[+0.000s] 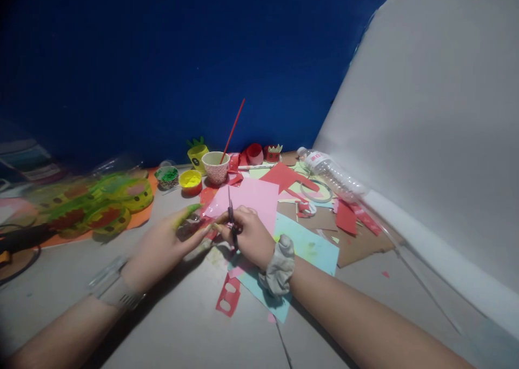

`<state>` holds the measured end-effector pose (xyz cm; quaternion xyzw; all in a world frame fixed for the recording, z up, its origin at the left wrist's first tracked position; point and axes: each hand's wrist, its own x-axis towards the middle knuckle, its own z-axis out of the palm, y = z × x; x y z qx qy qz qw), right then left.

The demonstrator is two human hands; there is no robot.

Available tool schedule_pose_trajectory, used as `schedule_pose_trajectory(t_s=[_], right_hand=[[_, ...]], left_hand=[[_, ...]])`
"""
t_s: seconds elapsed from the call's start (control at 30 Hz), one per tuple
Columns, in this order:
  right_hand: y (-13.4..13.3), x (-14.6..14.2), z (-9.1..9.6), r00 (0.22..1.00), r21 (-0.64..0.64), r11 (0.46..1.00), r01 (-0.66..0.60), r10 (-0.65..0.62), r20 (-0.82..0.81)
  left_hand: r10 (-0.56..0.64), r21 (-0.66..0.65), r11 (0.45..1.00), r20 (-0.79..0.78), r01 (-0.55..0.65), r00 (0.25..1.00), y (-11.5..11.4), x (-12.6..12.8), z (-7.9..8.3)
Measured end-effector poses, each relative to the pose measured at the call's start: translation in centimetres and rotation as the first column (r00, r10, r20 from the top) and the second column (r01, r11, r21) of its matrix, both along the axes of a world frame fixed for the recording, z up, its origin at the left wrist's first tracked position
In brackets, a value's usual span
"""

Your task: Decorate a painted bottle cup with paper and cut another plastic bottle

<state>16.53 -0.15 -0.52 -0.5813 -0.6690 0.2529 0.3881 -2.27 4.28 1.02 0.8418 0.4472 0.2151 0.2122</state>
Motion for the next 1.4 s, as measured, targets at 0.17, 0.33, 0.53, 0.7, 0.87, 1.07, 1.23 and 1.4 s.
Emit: schedule_pose_trajectory(t_s=[0.17, 0.33, 0.53, 0.7, 0.87, 1.07, 1.23, 1.4], right_hand=[[0.0, 0.4, 0.3, 0.992, -0.038, 0.999, -0.032, 0.028, -0.124], [0.0, 0.4, 0.3, 0.977, -0.086, 0.994, -0.063, 0.044, -0.208], [0.1, 0.1, 0.1, 0.966, -0.122, 0.992, -0.043, 0.009, -0.26], [0.2, -0.2, -0.5, 0.95, -0.168, 0.986, 0.0, -0.053, -0.308], [0.2, -0.3, -0.7, 0.926, -0.164, 0.986, -0.002, -0.06, -0.373], [0.2, -0.1, -0.3, 0.899, -0.092, 0.996, 0.02, -0.058, -0.434], [0.1, -0.3, -0.2, 0.919, -0.121, 0.993, 0.014, -0.06, -0.389], [0.1, -0.4, -0.7, 0.932, -0.159, 0.987, 0.006, -0.064, -0.358]], left_hand=[[-0.036, -0.153, 0.987, 0.072, 0.046, 0.997, 0.6, -0.4, 0.9], [-0.028, -0.206, 0.977, 0.09, 0.046, 0.996, 0.7, -0.5, 1.1], [-0.027, -0.184, 0.982, 0.082, 0.042, 0.996, 0.4, -0.4, 0.7], [-0.015, -0.053, 0.998, 0.088, 0.019, 0.996, -0.3, 0.1, 0.0], [0.002, -0.113, 0.993, 0.098, 0.01, 0.995, -0.2, 0.0, 0.3], [0.016, -0.365, 0.929, 0.21, 0.063, 0.978, 0.4, -0.3, 1.5], [-0.027, -0.309, 0.947, 0.19, 0.086, 0.981, 0.2, -0.1, 0.8], [0.014, -0.169, 0.986, 0.087, 0.001, 0.996, -0.9, 0.4, 0.2]])
